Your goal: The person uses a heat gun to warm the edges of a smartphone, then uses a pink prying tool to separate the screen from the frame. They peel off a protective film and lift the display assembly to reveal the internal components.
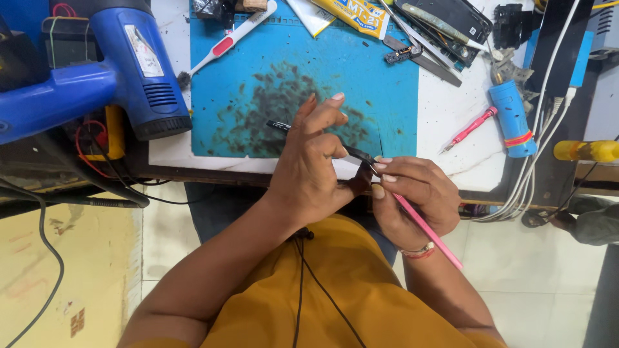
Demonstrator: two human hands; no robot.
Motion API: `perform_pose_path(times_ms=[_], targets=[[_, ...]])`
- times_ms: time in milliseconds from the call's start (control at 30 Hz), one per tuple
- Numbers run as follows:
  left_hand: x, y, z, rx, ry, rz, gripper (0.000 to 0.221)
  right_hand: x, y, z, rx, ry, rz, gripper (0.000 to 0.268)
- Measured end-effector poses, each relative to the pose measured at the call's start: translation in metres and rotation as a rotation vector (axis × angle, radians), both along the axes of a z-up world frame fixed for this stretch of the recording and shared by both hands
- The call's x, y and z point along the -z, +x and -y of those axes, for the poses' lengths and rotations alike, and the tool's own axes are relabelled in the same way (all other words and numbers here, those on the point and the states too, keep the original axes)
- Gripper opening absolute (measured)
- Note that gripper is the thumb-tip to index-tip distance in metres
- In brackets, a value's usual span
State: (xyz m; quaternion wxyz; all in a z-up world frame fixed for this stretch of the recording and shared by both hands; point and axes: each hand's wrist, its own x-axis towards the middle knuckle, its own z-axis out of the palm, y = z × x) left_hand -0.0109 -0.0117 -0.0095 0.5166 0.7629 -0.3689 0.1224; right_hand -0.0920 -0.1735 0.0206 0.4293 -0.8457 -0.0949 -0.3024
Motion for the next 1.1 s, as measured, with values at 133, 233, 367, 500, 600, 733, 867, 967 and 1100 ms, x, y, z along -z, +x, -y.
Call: perform_pose_path(times_ms=[133, 233, 367, 500, 600, 733, 867, 967, 1100], targets=[[0.009, 0.001, -0.001, -0.012, -0.010, 0.021, 0.079, 0.002, -0.003, 0.001, 0.005, 0.011, -0.006, 0.019], [0.016, 0.001, -0.001, -0.011, -0.018, 0.031, 0.077, 0.005, -0.004, 0.002, 0.002, 0.010, -0.009, 0.018], [0.024, 0.006, -0.003, -0.061, 0.037, 0.098, 0.075, 0.007, -0.007, 0.005, 0.024, 0.026, -0.030, 0.018], [0.028, 0.004, -0.006, -0.023, 0.014, 0.091, 0.071, 0.010, -0.008, 0.006, 0.024, 0.046, -0.027, 0.018], [0.030, 0.004, -0.004, 0.031, -0.044, 0.102, 0.071, 0.010, -0.008, 0.005, 0.018, 0.037, -0.031, 0.019], [0.031, -0.002, -0.001, 0.062, -0.064, 0.110, 0.072, 0.009, -0.008, 0.004, 0.001, 0.044, -0.045, 0.019], [0.031, -0.003, -0.002, 0.055, -0.030, 0.120, 0.071, 0.009, -0.007, 0.004, -0.001, 0.042, -0.042, 0.019], [0.029, -0.003, -0.002, 0.051, -0.006, 0.135, 0.068, 0.007, -0.008, 0.003, -0.001, 0.043, -0.044, 0.019], [0.028, -0.002, -0.003, 0.071, -0.030, 0.174, 0.066, 0.007, -0.006, 0.003, -0.007, 0.034, -0.024, 0.019]])
